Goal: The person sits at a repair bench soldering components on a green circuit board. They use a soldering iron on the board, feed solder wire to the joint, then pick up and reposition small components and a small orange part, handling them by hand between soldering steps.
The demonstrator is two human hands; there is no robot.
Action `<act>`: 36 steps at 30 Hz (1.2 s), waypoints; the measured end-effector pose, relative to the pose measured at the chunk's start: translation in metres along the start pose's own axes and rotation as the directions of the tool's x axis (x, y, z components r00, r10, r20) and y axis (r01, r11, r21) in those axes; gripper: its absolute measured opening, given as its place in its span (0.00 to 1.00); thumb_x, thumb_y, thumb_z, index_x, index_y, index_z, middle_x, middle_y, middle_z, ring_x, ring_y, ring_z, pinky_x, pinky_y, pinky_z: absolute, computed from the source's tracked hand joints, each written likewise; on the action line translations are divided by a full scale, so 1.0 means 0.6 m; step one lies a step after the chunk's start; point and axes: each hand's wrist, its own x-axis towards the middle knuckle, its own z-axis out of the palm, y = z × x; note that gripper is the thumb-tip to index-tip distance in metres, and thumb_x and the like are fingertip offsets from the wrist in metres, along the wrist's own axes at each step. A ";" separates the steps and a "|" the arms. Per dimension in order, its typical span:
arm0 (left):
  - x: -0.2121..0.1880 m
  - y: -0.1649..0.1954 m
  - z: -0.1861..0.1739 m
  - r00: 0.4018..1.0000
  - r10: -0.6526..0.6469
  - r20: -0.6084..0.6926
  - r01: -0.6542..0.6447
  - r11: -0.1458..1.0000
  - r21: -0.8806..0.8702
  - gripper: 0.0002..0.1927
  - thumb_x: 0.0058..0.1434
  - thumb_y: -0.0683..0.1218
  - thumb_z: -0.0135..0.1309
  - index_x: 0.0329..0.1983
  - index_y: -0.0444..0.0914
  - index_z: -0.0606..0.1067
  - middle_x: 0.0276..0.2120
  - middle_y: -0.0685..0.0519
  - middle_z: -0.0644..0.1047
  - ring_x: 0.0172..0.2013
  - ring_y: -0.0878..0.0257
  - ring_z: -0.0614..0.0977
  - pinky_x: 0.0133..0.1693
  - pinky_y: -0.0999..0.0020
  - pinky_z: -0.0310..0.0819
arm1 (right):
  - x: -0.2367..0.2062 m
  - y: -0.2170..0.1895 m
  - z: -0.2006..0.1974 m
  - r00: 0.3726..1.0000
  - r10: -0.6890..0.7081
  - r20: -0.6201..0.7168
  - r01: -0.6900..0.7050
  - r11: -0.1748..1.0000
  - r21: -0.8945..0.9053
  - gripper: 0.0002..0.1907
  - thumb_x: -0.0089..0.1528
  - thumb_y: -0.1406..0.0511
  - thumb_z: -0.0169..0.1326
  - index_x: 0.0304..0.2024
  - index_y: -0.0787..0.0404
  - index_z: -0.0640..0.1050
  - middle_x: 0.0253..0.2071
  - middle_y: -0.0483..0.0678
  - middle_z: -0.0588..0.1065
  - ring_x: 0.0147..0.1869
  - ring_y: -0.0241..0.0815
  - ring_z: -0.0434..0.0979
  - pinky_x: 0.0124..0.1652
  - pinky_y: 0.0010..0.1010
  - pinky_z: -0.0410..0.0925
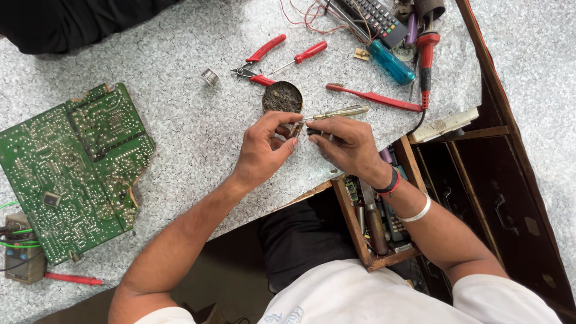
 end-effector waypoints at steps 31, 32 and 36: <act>-0.001 -0.071 -0.003 0.978 0.204 0.037 -0.207 0.970 0.130 0.24 0.64 0.39 0.67 0.62 0.41 0.75 0.56 0.50 0.81 0.44 0.66 0.88 0.37 0.77 0.88 | -0.014 0.061 0.015 0.979 0.189 0.078 -0.204 0.916 0.346 0.09 0.72 0.74 0.58 0.55 0.69 0.79 0.45 0.47 0.80 0.47 0.30 0.81 0.46 0.20 0.75; -0.002 -0.071 -0.003 0.978 0.205 0.042 -0.209 0.969 0.133 0.24 0.64 0.40 0.68 0.62 0.41 0.75 0.56 0.50 0.81 0.44 0.66 0.88 0.36 0.77 0.87 | -0.014 0.061 0.016 0.980 0.181 0.079 -0.197 0.913 0.358 0.09 0.72 0.74 0.58 0.55 0.69 0.78 0.45 0.47 0.80 0.47 0.30 0.81 0.46 0.20 0.75; -0.003 -0.072 -0.004 0.975 0.219 0.044 -0.224 0.965 0.140 0.23 0.65 0.41 0.68 0.62 0.42 0.75 0.55 0.51 0.81 0.43 0.68 0.87 0.35 0.78 0.86 | -0.014 0.061 0.017 0.979 0.184 0.091 -0.205 0.912 0.356 0.09 0.72 0.74 0.58 0.55 0.69 0.79 0.44 0.47 0.80 0.45 0.29 0.80 0.43 0.20 0.73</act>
